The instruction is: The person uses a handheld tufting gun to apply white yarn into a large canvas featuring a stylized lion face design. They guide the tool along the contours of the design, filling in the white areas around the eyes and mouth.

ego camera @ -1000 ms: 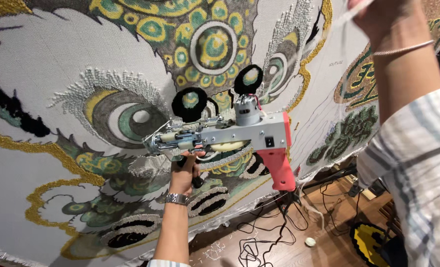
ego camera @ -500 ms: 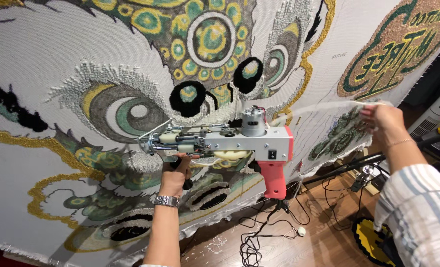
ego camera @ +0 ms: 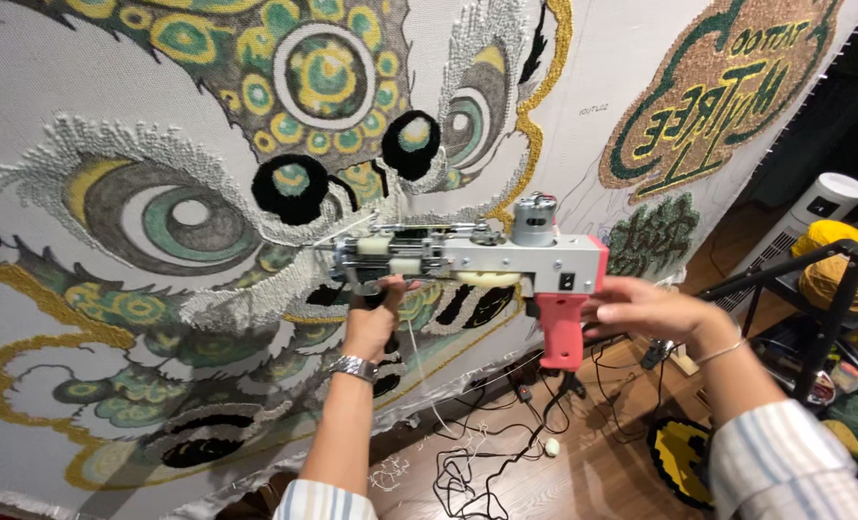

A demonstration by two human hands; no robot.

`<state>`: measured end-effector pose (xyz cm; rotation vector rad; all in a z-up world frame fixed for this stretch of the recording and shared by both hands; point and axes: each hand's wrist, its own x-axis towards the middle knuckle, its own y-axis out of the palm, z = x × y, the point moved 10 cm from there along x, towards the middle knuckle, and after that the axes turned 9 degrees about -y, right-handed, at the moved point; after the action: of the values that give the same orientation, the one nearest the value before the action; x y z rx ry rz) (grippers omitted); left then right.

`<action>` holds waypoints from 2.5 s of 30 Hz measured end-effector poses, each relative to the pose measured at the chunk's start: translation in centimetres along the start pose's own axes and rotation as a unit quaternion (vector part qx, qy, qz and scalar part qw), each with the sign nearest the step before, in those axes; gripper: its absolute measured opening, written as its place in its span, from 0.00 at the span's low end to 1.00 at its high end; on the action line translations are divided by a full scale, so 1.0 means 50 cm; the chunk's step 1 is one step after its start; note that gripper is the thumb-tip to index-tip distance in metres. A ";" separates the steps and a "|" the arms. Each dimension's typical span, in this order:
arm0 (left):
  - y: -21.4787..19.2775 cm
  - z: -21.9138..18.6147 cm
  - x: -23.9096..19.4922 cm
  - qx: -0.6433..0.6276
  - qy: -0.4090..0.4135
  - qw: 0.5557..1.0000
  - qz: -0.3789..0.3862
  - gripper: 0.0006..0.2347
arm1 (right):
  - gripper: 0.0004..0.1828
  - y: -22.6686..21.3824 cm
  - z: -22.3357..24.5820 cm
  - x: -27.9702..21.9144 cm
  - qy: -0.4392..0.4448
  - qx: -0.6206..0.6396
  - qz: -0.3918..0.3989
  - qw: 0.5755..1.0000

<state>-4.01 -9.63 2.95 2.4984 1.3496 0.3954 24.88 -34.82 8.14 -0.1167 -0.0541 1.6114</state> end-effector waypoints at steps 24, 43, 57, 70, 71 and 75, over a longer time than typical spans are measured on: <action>0.287 0.086 -0.060 0.360 -0.101 0.928 -0.005 0.08 | 0.26 -0.107 -0.202 -0.142 -0.066 0.278 -0.287 0.914; 0.179 0.163 0.074 0.180 -0.135 0.971 0.077 0.11 | 0.27 0.070 -0.087 -0.080 -0.077 0.146 -0.393 0.905; 0.059 0.171 0.141 0.235 -0.107 0.963 0.073 0.08 | 0.28 0.208 -0.124 -0.015 -0.034 0.197 -0.466 0.862; 0.035 0.165 0.141 0.347 -0.164 0.921 0.075 0.09 | 0.24 0.237 -0.140 -0.007 -0.073 0.222 -0.457 0.858; 0.037 0.159 0.138 0.353 -0.161 0.918 0.079 0.09 | 0.25 0.239 -0.145 -0.006 -0.065 0.219 -0.451 0.863; 0.041 0.137 0.125 0.381 -0.163 0.906 0.084 0.09 | 0.24 0.244 -0.154 0.000 -0.078 0.240 -0.435 0.865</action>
<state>3.33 -6.19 -1.97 3.0962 1.3140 -0.6326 13.61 -35.65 -0.83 0.3855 0.1542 0.6839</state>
